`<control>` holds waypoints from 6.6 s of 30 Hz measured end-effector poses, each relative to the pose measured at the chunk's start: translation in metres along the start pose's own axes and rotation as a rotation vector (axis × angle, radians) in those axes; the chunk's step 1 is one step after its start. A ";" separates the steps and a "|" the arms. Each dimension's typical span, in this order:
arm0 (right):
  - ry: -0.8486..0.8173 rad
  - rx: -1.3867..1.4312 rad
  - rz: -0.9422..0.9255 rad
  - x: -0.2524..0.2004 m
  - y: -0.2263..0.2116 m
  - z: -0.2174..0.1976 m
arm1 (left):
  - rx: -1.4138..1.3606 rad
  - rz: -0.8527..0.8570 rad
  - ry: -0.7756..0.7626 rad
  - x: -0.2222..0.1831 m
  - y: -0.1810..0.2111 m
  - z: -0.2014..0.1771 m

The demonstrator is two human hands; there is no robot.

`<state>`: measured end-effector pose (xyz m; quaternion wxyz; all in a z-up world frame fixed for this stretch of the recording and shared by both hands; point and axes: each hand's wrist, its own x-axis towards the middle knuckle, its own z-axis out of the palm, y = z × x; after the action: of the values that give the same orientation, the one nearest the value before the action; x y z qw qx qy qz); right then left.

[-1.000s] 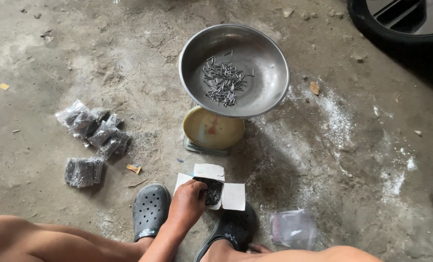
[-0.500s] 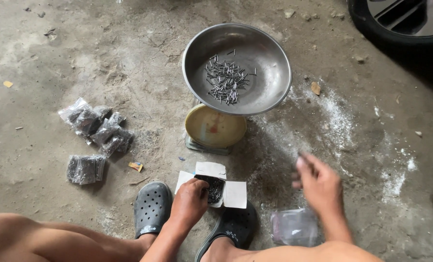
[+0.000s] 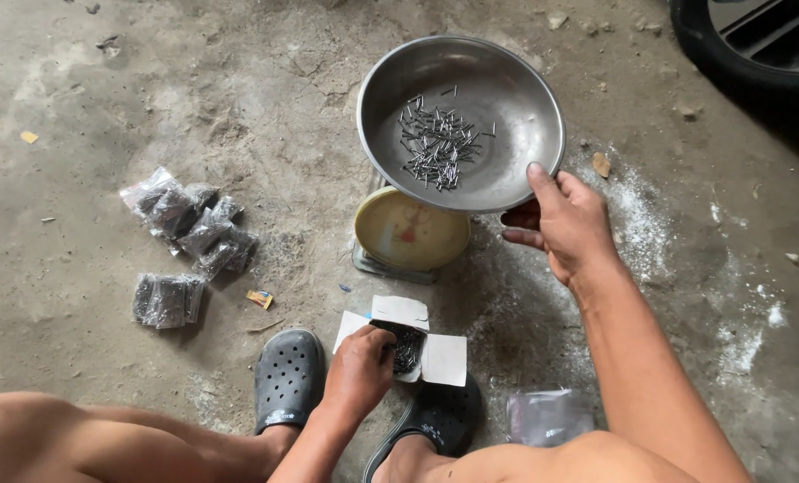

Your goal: The person sits on the floor and transfers small metal nails from a box into a metal bowl placed on a scale. They then pour the nails into a small plastic bag, seal it, and place it aside. The process is repeated with additional nails.

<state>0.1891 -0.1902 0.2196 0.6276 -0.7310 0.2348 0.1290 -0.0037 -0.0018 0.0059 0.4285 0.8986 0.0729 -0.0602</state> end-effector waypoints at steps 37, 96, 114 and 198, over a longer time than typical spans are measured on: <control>0.081 -0.030 -0.014 0.005 0.005 -0.001 | -0.007 -0.014 0.014 0.003 -0.005 0.007; 0.643 0.045 0.362 -0.092 0.444 -0.261 | 0.467 0.057 -0.369 0.027 -0.027 0.039; 0.653 -0.685 0.125 -0.056 0.512 -0.229 | 0.603 -0.065 -0.285 -0.001 0.007 0.006; -0.088 -0.638 -0.903 -0.077 -0.109 0.010 | -0.154 0.577 -0.142 0.164 0.241 -0.241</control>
<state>0.1790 -0.1550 0.3487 0.3771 -0.9068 -0.1792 -0.0577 0.2122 0.0488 0.3123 0.4990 0.8405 -0.2111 0.0068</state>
